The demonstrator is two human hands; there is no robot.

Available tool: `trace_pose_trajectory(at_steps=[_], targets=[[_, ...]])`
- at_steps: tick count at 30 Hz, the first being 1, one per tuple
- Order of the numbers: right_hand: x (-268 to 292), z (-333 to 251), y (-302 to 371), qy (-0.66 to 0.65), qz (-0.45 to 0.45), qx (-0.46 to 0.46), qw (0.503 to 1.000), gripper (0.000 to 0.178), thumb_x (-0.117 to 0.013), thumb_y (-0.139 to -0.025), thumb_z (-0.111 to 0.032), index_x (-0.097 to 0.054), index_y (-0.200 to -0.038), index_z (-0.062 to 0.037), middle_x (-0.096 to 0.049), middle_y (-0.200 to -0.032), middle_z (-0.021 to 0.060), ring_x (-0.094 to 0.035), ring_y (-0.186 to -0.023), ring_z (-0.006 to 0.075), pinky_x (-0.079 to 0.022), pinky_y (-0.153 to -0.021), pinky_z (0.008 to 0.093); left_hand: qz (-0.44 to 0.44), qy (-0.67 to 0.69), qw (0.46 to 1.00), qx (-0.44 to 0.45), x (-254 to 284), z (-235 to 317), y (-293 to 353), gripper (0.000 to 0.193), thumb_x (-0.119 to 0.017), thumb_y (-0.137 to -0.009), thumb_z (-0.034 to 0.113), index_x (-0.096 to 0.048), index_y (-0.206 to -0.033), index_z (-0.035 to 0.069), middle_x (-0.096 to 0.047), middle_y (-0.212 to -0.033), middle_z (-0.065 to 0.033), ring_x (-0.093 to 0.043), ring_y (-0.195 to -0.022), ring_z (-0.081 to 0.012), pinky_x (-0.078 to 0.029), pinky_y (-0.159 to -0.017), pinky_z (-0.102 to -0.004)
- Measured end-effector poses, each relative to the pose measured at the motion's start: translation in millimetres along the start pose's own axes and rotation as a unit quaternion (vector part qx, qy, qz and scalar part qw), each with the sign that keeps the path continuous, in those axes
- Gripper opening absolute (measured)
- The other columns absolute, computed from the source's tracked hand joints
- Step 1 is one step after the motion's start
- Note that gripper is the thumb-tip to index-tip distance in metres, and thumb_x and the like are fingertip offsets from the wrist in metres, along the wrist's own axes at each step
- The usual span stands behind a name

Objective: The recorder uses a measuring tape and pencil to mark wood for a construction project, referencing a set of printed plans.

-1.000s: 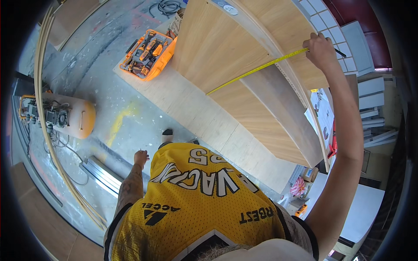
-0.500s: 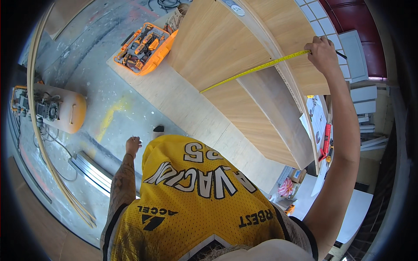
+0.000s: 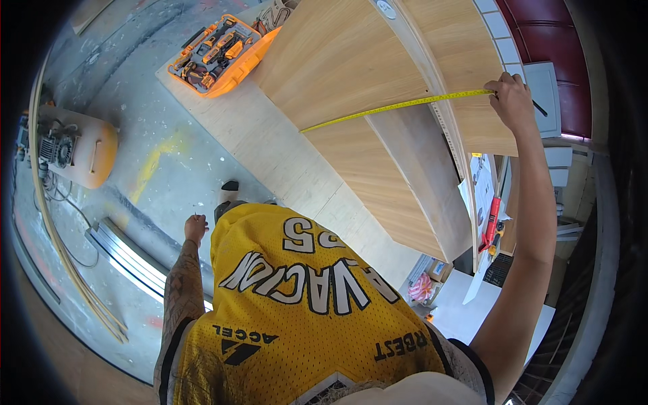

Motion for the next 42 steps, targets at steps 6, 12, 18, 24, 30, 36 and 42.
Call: trace_pose_trajectory(at_steps=[6, 12, 18, 24, 30, 36, 42], targets=[[-2, -10, 2, 0.016, 0.009, 0.009, 1.000, 0.027, -0.074, -0.082, -0.010, -0.080, -0.108, -0.0173, -0.069, -0.108, 0.0090, -0.062, -0.112, 0.0296, -0.054, -0.093, 0.0474, -0.010, -0.071, 0.997, 0.001, -14, -23, 11, 0.029, -0.064, -0.097, 0.022, -0.070, -0.105, -0.005, -0.071, -0.083, -0.0115, -0.069, -0.070, -0.0193, -0.059, -0.062, -0.0328], [-5, -12, -1, 0.031, 0.026, 0.018, 0.999, 0.026, -0.076, -0.084, -0.013, -0.078, -0.109, -0.0177, -0.066, -0.106, 0.0074, -0.062, -0.110, 0.0291, -0.054, -0.091, 0.0478, -0.011, -0.029, 0.999, -0.011, -22, -20, -12, 0.029, -0.063, -0.097, 0.022, -0.069, -0.106, -0.005, -0.071, -0.083, -0.0114, -0.069, -0.070, -0.0189, -0.059, -0.063, -0.0324], [-11, -18, -1, 0.031, 0.029, 0.023, 0.999, 0.025, -0.076, -0.085, -0.015, -0.079, -0.109, -0.0182, -0.067, -0.108, 0.0064, -0.062, -0.111, 0.0279, -0.054, -0.092, 0.0470, -0.007, -0.006, 1.000, -0.016, -26, -4, -25, 0.029, -0.063, -0.097, 0.023, -0.069, -0.108, -0.003, -0.071, -0.088, -0.0102, -0.069, -0.074, -0.0182, -0.059, -0.064, -0.0316], [-23, -21, 14, 0.021, 0.038, 0.023, 0.999, 0.025, -0.077, -0.084, -0.015, -0.078, -0.109, -0.0173, -0.066, -0.106, 0.0054, -0.062, -0.107, 0.0285, -0.053, -0.092, 0.0474, 0.016, 0.003, 1.000, -0.024, -22, -19, -37, 0.028, -0.062, -0.096, 0.023, -0.068, -0.106, -0.002, -0.070, -0.087, -0.0086, -0.067, -0.074, -0.0172, -0.058, -0.065, -0.0313], [-20, -37, 13, 0.031, 0.051, 0.057, 0.997, 0.029, -0.077, -0.084, -0.014, -0.078, -0.113, -0.0169, -0.065, -0.105, 0.0050, -0.062, -0.106, 0.0283, -0.053, -0.091, 0.0475, 0.017, 0.019, 1.000, -0.011, -34, -71, -44, 0.028, -0.063, -0.096, 0.023, -0.068, -0.106, -0.002, -0.070, -0.086, -0.0091, -0.068, -0.074, -0.0179, -0.058, -0.065, -0.0321], [2, -61, 2, 0.041, 0.072, 0.095, 0.992, 0.027, -0.074, -0.088, -0.015, -0.078, -0.115, -0.0173, -0.065, -0.106, 0.0052, -0.061, -0.105, 0.0284, -0.052, -0.088, 0.0465, -0.009, -0.003, 1.000, 0.021, -51, -125, -38, 0.029, -0.061, -0.100, 0.024, -0.068, -0.110, -0.002, -0.070, -0.090, -0.0092, -0.069, -0.080, -0.0172, -0.059, -0.068, -0.0322], [19, -77, -12, 0.061, 0.102, 0.112, 0.987, 0.027, -0.073, -0.089, -0.016, -0.077, -0.116, -0.0180, -0.066, -0.108, 0.0052, -0.062, -0.105, 0.0286, -0.052, -0.088, 0.0462, 0.012, 0.034, 0.999, 0.015, -66, -164, -23, 0.029, -0.063, -0.100, 0.024, -0.069, -0.107, -0.003, -0.071, -0.087, -0.0096, -0.069, -0.075, -0.0166, -0.059, -0.064, -0.0307]])
Point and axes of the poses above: each hand's wrist, its own y-axis away from the middle knuckle, its own x-axis out of the back of the hand, z = x × y, the point moved 8 cm from there along -y, towards the middle knuckle
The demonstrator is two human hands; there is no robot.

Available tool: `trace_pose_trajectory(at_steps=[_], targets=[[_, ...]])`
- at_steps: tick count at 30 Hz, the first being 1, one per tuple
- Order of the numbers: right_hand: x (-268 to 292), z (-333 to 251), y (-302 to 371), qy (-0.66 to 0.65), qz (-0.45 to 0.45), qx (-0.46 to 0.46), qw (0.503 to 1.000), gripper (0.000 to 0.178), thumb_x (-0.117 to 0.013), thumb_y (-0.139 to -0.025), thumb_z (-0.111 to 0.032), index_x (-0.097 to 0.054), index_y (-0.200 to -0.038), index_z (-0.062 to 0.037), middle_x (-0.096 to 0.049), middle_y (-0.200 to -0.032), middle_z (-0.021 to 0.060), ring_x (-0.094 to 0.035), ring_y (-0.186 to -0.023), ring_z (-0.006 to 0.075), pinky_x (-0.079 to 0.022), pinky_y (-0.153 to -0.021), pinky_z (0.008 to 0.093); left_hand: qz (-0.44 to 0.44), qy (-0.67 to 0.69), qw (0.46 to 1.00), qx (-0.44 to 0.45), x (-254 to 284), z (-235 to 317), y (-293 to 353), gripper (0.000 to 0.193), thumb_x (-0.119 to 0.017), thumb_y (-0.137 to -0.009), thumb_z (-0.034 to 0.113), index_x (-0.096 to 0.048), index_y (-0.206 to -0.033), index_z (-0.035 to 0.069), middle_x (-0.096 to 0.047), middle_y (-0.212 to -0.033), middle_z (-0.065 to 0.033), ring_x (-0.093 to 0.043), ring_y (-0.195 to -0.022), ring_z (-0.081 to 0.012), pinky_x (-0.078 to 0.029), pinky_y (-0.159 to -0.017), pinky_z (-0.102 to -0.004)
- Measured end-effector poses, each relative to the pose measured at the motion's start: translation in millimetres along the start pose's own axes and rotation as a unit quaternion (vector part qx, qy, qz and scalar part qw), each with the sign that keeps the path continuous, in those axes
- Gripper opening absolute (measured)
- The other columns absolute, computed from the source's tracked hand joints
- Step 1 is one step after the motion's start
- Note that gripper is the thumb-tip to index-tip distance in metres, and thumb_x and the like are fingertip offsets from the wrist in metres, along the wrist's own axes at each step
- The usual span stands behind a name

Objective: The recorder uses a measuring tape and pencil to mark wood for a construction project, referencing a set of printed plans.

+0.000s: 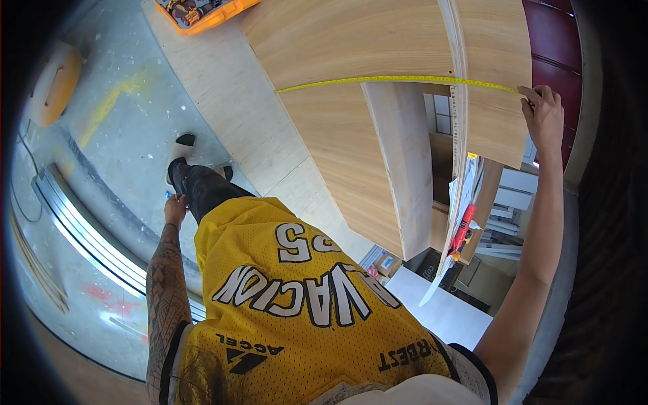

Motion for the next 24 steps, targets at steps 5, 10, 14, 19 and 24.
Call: trace_pose_trajectory(at_steps=[5, 10, 14, 19, 24], targets=[[-2, -2, -6, 0.000, 0.000, 0.003, 1.000, 0.027, -0.073, -0.089, -0.016, -0.077, -0.116, -0.0191, -0.067, -0.109, 0.0050, -0.063, -0.104, 0.0286, -0.053, -0.087, 0.0462, -0.017, -0.025, 0.999, 0.009, -7, -19, -1, 0.028, -0.061, -0.102, 0.023, -0.069, -0.109, -0.003, -0.071, -0.088, -0.0093, -0.069, -0.074, -0.0170, -0.059, -0.063, -0.0306], [-2, -7, -3, 0.004, 0.003, 0.007, 1.000, 0.027, -0.073, -0.089, -0.017, -0.078, -0.116, -0.0195, -0.067, -0.108, 0.0048, -0.063, -0.103, 0.0282, -0.053, -0.087, 0.0459, -0.022, -0.037, 0.999, 0.017, -3, -22, 1, 0.028, -0.061, -0.102, 0.023, -0.068, -0.109, -0.003, -0.072, -0.088, -0.0096, -0.069, -0.073, -0.0175, -0.059, -0.063, -0.0311], [3, -9, -4, 0.008, 0.007, 0.010, 1.000, 0.027, -0.073, -0.089, -0.017, -0.078, -0.116, -0.0195, -0.067, -0.107, 0.0046, -0.063, -0.102, 0.0281, -0.053, -0.087, 0.0456, -0.005, -0.003, 1.000, 0.016, 1, -23, 4, 0.028, -0.061, -0.102, 0.023, -0.068, -0.108, -0.003, -0.072, -0.089, -0.0100, -0.070, -0.073, -0.0174, -0.060, -0.064, -0.0317], [6, -10, 0, 0.007, 0.007, 0.009, 1.000, 0.027, -0.073, -0.089, -0.016, -0.078, -0.116, -0.0189, -0.067, -0.107, 0.0046, -0.062, -0.101, 0.0282, -0.053, -0.086, 0.0451, -0.003, -0.027, 1.000, 0.007, 10, -14, 4, 0.028, -0.061, -0.102, 0.023, -0.068, -0.109, -0.004, -0.072, -0.090, -0.0102, -0.070, -0.073, -0.0174, -0.060, -0.064, -0.0319], [8, -10, 3, 0.007, 0.000, 0.006, 1.000, 0.027, -0.073, -0.089, -0.016, -0.078, -0.115, -0.0183, -0.066, -0.107, 0.0048, -0.062, -0.102, 0.0282, -0.053, -0.086, 0.0450, 0.006, -0.042, 0.999, 0.003, 11, -12, -1, 0.029, -0.061, -0.101, 0.022, -0.069, -0.110, -0.004, -0.072, -0.087, -0.0098, -0.069, -0.072, -0.0175, -0.059, -0.063, -0.0315]])
Point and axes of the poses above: each hand's wrist, its own y-axis away from the middle knuckle, its own x-axis out of the back of the hand, z = x × y, the point moved 8 cm from there along -y, towards the middle knuckle
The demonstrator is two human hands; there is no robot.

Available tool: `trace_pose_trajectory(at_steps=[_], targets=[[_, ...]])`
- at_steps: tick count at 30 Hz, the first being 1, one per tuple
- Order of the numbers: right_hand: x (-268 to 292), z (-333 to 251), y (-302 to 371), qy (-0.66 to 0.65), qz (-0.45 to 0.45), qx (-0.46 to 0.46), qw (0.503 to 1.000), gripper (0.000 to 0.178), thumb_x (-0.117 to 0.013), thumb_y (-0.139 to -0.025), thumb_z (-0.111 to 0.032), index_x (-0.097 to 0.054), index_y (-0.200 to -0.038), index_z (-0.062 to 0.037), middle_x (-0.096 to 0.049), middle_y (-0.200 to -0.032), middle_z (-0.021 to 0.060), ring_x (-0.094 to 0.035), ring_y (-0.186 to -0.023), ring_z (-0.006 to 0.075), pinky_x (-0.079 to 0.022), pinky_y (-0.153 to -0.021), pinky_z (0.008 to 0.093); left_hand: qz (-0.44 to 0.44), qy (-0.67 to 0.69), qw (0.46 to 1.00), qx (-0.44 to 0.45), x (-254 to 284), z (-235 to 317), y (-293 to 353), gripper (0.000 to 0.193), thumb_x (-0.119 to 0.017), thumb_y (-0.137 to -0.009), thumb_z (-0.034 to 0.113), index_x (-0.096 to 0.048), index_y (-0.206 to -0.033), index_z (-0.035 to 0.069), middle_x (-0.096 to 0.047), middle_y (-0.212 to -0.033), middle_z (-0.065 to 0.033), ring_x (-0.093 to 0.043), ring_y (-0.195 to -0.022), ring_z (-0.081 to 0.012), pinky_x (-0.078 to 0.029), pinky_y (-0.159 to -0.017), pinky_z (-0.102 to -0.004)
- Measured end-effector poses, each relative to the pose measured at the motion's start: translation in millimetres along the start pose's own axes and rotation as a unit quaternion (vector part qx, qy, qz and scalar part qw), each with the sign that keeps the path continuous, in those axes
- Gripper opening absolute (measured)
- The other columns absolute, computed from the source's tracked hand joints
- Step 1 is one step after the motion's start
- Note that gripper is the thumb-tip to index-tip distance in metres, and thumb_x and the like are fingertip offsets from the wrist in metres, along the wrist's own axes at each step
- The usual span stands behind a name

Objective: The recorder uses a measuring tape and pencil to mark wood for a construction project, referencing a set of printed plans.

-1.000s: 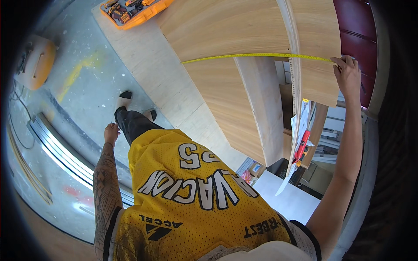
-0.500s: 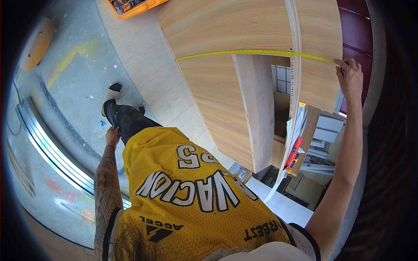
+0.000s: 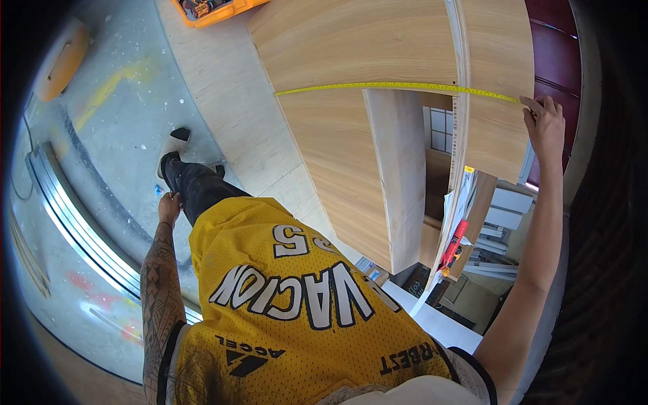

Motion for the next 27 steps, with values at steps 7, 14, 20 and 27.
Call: trace_pose_trajectory(at_steps=[7, 14, 20, 27], targets=[[0, -5, -3, -0.009, -0.025, -0.004, 1.000, 0.028, -0.072, -0.090, -0.017, -0.079, -0.117, -0.0187, -0.067, -0.107, 0.0055, -0.062, -0.104, 0.0285, -0.052, -0.086, 0.0456, -0.016, 0.000, 1.000, 0.000, -2, -6, -4, 0.026, -0.060, -0.102, 0.022, -0.067, -0.106, -0.002, -0.069, -0.086, -0.0075, -0.067, -0.072, -0.0166, -0.056, -0.061, -0.0315], [6, -9, -2, -0.003, -0.009, 0.010, 1.000, 0.029, -0.072, -0.090, -0.014, -0.079, -0.118, -0.0179, -0.066, -0.102, 0.0069, -0.062, -0.098, 0.0290, -0.053, -0.085, 0.0442, -0.005, 0.000, 1.000, -0.013, -3, 16, 3, 0.023, -0.062, -0.101, 0.021, -0.067, -0.098, 0.000, -0.065, -0.076, -0.0050, -0.063, -0.064, -0.0154, -0.052, -0.058, -0.0321], [2, -12, -4, -0.002, -0.007, 0.009, 1.000, 0.030, -0.072, -0.090, -0.014, -0.078, -0.118, -0.0179, -0.066, -0.103, 0.0066, -0.062, -0.099, 0.0290, -0.053, -0.084, 0.0441, -0.005, 0.020, 1.000, -0.008, 1, 9, -1, 0.025, -0.060, -0.102, 0.022, -0.068, -0.106, -0.002, -0.068, -0.081, -0.0071, -0.065, -0.067, -0.0158, -0.054, -0.059, -0.0308], [4, -5, -2, 0.000, -0.016, -0.002, 1.000, 0.028, -0.072, -0.090, -0.016, -0.078, -0.117, -0.0187, -0.067, -0.107, 0.0053, -0.062, -0.102, 0.0285, -0.053, -0.086, 0.0453, 0.000, -0.009, 1.000, 0.000, 1, 6, -3, 0.031, -0.060, -0.102, 0.024, -0.070, -0.113, -0.003, -0.072, -0.090, -0.0110, -0.070, -0.078, -0.0176, -0.058, -0.064, -0.0320]])
Point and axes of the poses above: each hand's wrist, its own y-axis away from the middle knuckle, its own x-axis out of the back of the hand, z = x × y, the point moved 8 cm from there along -y, towards the middle knuckle
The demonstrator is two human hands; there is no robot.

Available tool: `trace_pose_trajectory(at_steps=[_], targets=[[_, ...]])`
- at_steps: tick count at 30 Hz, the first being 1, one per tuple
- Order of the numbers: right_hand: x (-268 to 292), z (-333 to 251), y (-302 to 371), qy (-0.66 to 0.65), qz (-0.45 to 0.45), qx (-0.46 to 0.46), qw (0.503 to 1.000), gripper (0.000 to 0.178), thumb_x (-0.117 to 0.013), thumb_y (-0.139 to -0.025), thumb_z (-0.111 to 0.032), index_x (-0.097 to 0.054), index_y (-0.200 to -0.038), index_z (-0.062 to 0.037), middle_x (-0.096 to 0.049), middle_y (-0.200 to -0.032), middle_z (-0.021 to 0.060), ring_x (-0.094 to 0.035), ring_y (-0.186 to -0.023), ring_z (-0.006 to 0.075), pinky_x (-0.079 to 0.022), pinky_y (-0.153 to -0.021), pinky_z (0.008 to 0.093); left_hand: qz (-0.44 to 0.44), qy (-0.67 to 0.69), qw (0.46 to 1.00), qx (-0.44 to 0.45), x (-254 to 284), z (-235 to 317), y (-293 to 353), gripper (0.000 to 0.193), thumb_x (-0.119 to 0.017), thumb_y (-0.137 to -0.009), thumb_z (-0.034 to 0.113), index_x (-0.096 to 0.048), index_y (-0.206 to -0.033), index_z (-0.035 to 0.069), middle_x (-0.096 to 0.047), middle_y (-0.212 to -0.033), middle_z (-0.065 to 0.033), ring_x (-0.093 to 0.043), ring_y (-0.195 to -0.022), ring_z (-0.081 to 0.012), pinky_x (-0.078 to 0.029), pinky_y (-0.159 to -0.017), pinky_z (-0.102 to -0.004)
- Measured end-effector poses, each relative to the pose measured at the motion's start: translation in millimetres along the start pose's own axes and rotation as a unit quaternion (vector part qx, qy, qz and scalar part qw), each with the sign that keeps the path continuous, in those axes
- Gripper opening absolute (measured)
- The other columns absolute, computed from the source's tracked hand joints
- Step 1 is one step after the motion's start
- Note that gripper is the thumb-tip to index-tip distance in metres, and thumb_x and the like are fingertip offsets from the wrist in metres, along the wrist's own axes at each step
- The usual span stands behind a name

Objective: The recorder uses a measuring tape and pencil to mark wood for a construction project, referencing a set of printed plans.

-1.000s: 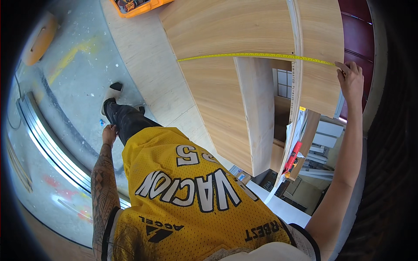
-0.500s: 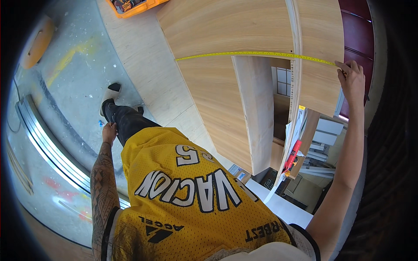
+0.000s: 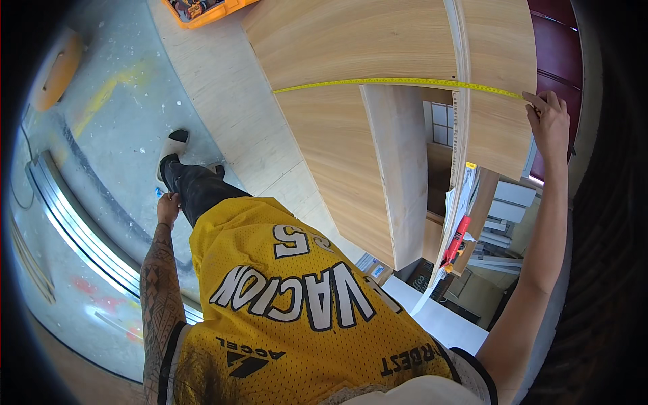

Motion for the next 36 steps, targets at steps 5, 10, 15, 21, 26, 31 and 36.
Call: trace_pose_trajectory(at_steps=[5, 10, 15, 21, 26, 31, 36], targets=[[17, 22, 11, -0.047, 0.018, -0.026, 0.998, 0.029, -0.072, -0.088, -0.013, -0.077, -0.117, -0.0114, -0.068, -0.104, 0.0108, -0.064, -0.099, 0.0334, -0.054, -0.086, 0.0469, 0.002, -0.044, 0.996, -0.072, 3, 33, -34, 0.036, -0.058, -0.102, 0.031, -0.071, -0.106, -0.002, -0.074, -0.086, -0.0143, -0.073, -0.082, -0.0262, -0.058, -0.067, -0.0412], [-30, 34, 38, -0.273, -0.300, -0.107, 0.907, 0.026, -0.066, -0.090, -0.016, -0.075, -0.110, -0.0026, -0.073, -0.095, 0.0200, -0.071, -0.087, 0.0376, -0.056, -0.081, 0.0427, 0.024, -0.170, 0.983, -0.066, -8, 6, 0, 0.045, -0.052, -0.099, 0.041, -0.076, -0.086, 0.006, -0.074, -0.079, -0.0166, -0.073, -0.085, -0.0378, -0.055, -0.079, -0.0502], [-83, 37, 151, -0.363, -0.376, -0.081, 0.849, 0.026, -0.068, -0.088, -0.030, -0.076, -0.102, -0.0094, -0.074, -0.085, 0.0134, -0.071, -0.077, 0.0278, -0.055, -0.070, 0.0397, -0.045, -0.211, 0.953, -0.211, -35, 84, 57, 0.034, -0.056, -0.097, 0.034, -0.076, -0.094, 0.007, -0.075, -0.083, -0.0142, -0.075, -0.073, -0.0277, -0.059, -0.071, -0.0427], [-73, -21, 249, -0.682, -0.410, -0.138, 0.590, 0.031, -0.071, -0.092, -0.026, -0.071, -0.113, -0.0032, -0.071, -0.090, 0.0031, -0.065, -0.084, 0.0119, -0.054, -0.074, 0.0279, -0.122, -0.073, 0.943, -0.301, 1, 208, 161, 0.029, -0.058, -0.100, 0.024, -0.071, -0.100, -0.002, -0.073, -0.085, -0.0121, -0.071, -0.072, -0.0186, -0.060, -0.066, -0.0331], [-42, -39, 326, -0.814, -0.305, -0.257, 0.422, 0.022, -0.066, -0.097, -0.021, -0.069, -0.109, -0.0023, -0.067, -0.087, 0.0006, -0.060, -0.078, 0.0091, -0.049, -0.069, 0.0268, -0.187, 0.023, 0.962, -0.197, -48, 436, 299, 0.041, -0.058, -0.104, 0.036, -0.068, -0.116, -0.001, -0.070, -0.093, -0.0053, -0.066, -0.084, -0.0132, -0.054, -0.074, -0.0301], [-22, -53, 300, -0.851, -0.163, -0.237, 0.439, 0.026, -0.063, -0.102, -0.027, -0.068, -0.107, -0.0014, -0.062, -0.084, 0.0000, -0.056, -0.075, 0.0087, -0.047, -0.067, 0.0274, -0.302, -0.040, 0.858, -0.413, -125, 601, 448, 0.048, -0.062, -0.105, 0.036, -0.059, -0.138, 0.002, -0.069, -0.113, -0.0077, -0.061, -0.101, -0.0129, -0.050, -0.086, -0.0286], [9, -55, 246, -0.822, -0.061, -0.241, 0.512, 0.032, -0.064, -0.102, -0.030, -0.066, -0.114, -0.0004, -0.062, -0.086, 0.0018, -0.058, -0.077, 0.0125, -0.047, -0.070, 0.0285, -0.321, -0.005, 0.828, -0.460, -219, 665, 532, 0.039, -0.066, -0.104, 0.034, -0.067, -0.123, -0.001, -0.070, -0.106, -0.0058, -0.063, -0.100, -0.0125, -0.051, -0.088, -0.0288]])
Point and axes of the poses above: each hand's wrist, its own y-axis away from the middle knuckle, its own x-axis out of the back of the hand, z = x × y, the point moved 8 cm from there along -y, towards the middle knuckle
